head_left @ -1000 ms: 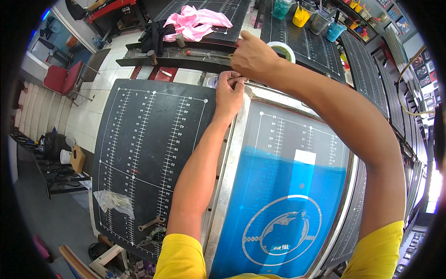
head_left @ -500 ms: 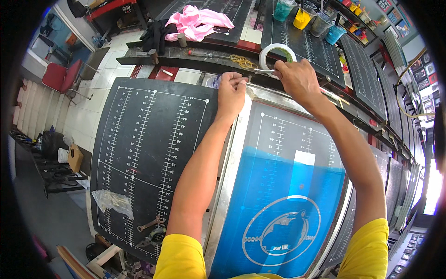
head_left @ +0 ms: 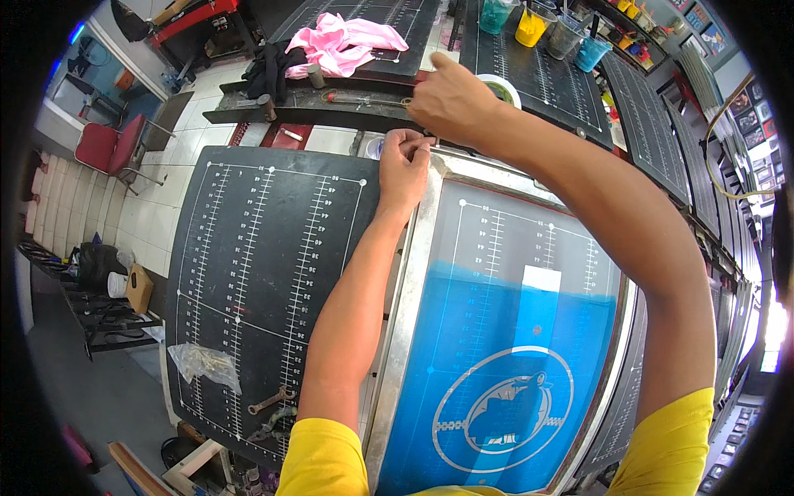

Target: The person prepares a screen for printing by applying adhesive tape to the edges of the frame and using a tool to smooth it down. The person then adjusts the frame on a large printing table and uses a squeegee-like tool to apply material to the screen.

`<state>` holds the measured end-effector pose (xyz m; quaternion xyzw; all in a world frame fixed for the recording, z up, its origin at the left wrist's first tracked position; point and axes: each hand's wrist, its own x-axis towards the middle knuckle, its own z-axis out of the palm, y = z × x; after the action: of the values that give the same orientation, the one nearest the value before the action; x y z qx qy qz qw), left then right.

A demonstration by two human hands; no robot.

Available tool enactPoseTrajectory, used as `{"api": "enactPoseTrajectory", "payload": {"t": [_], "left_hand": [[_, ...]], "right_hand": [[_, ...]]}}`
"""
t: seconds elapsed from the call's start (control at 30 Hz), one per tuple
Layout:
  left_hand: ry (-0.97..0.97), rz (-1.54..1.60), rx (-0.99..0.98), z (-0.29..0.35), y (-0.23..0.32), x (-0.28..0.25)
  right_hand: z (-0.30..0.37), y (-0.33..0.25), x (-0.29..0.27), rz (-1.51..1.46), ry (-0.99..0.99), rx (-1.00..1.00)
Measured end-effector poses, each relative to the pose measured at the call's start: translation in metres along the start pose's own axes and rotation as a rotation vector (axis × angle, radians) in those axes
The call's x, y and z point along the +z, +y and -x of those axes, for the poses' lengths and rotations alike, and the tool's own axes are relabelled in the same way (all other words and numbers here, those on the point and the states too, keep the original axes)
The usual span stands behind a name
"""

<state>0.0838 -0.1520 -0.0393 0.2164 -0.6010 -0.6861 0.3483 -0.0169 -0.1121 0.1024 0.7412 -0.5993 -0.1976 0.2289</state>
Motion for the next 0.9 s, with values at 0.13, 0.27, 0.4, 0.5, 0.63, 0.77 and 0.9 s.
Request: {"api": "enactPoseTrajectory", "payload": {"t": [0.13, 0.27, 0.4, 0.5, 0.63, 0.77, 0.9], "left_hand": [[0.006, -0.041, -0.023, 0.003, 0.008, 0.002], [0.016, 0.005, 0.023, 0.001, 0.005, -0.001], [0.015, 0.040, 0.024, 0.000, 0.001, 0.001], [0.021, 0.011, 0.030, -0.001, 0.000, 0.001], [-0.007, -0.069, 0.106, -0.004, -0.003, -0.006], [0.003, -0.046, 0.101, -0.004, -0.001, -0.002], [0.014, -0.119, 0.027, -0.001, 0.001, -0.002]], "right_hand": [[-0.017, -0.006, -0.015, 0.085, -0.109, -0.084], [-0.017, -0.007, -0.022, 0.076, -0.082, -0.092], [-0.019, -0.005, -0.014, 0.105, -0.031, -0.092], [-0.025, -0.006, -0.013, 0.156, -0.021, -0.122], [-0.025, -0.015, -0.004, 0.223, 0.050, -0.154], [-0.023, -0.015, -0.008, 0.233, -0.060, -0.144], [-0.004, -0.016, 0.012, 0.203, 0.037, -0.081]]}}
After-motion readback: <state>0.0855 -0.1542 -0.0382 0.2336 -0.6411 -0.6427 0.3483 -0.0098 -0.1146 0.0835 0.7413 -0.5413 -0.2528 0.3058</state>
